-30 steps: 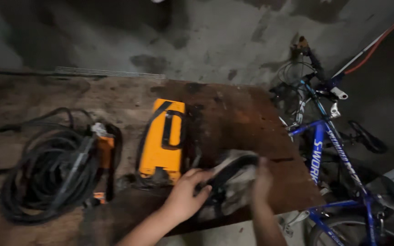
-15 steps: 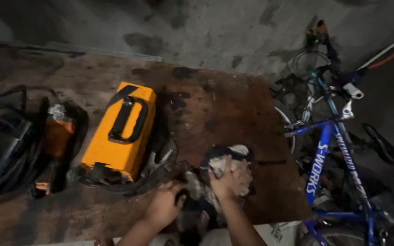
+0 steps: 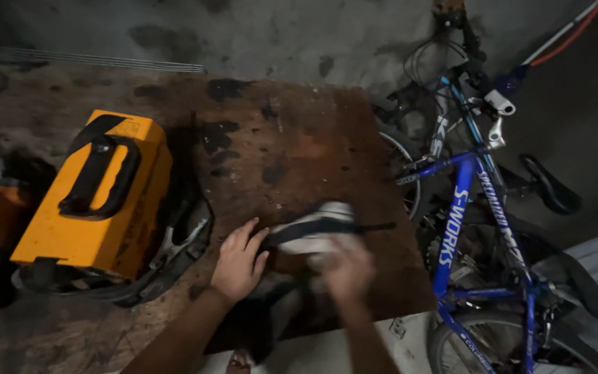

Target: The person wipes a wooden table surface with a cloth. They move a yellow power tool and a coiled cable aside to access the surface, then continue wiping the table with the cloth.

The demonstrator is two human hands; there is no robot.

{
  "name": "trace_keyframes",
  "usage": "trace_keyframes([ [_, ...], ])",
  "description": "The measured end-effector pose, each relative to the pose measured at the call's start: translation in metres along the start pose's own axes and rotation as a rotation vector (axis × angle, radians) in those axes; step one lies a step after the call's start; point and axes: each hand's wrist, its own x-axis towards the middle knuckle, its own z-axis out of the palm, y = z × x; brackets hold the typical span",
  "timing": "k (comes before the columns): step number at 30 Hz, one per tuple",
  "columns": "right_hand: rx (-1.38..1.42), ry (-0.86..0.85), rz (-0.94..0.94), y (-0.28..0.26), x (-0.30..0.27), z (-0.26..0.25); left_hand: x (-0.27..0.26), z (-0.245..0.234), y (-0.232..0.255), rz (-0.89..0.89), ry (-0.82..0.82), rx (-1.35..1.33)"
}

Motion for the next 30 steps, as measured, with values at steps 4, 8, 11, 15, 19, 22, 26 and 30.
trace_keyframes([
  [4,-0.185,0.08,0.356,0.098,0.002,-0.031,0.015,0.006,-0.022,0.086,-0.13,0.013],
  [8,-0.327,0.044,0.619,0.139,0.017,-0.037,0.015,0.001,-0.035,0.134,-0.216,0.081],
  [11,-0.586,-0.174,0.465,0.135,0.003,-0.033,0.01,-0.005,-0.028,0.024,-0.434,0.118],
  [15,-0.212,-0.217,0.207,0.054,-0.024,-0.008,0.029,-0.019,-0.022,-0.125,-0.642,0.081],
  [19,-0.075,-0.189,-0.288,-0.06,-0.004,-0.024,0.034,-0.023,-0.023,-0.117,-0.63,0.033],
  [22,-0.188,-0.587,-0.057,-0.11,0.026,-0.03,0.029,-0.016,-0.028,-0.094,-0.537,-0.001],
  [26,-0.069,-0.313,-0.251,-0.111,0.039,-0.015,0.018,0.0,-0.041,-0.058,-0.438,-0.086],
  [30,-0.12,-0.275,-0.175,-0.11,0.046,0.003,0.022,0.012,-0.051,-0.042,-0.206,-0.225],
])
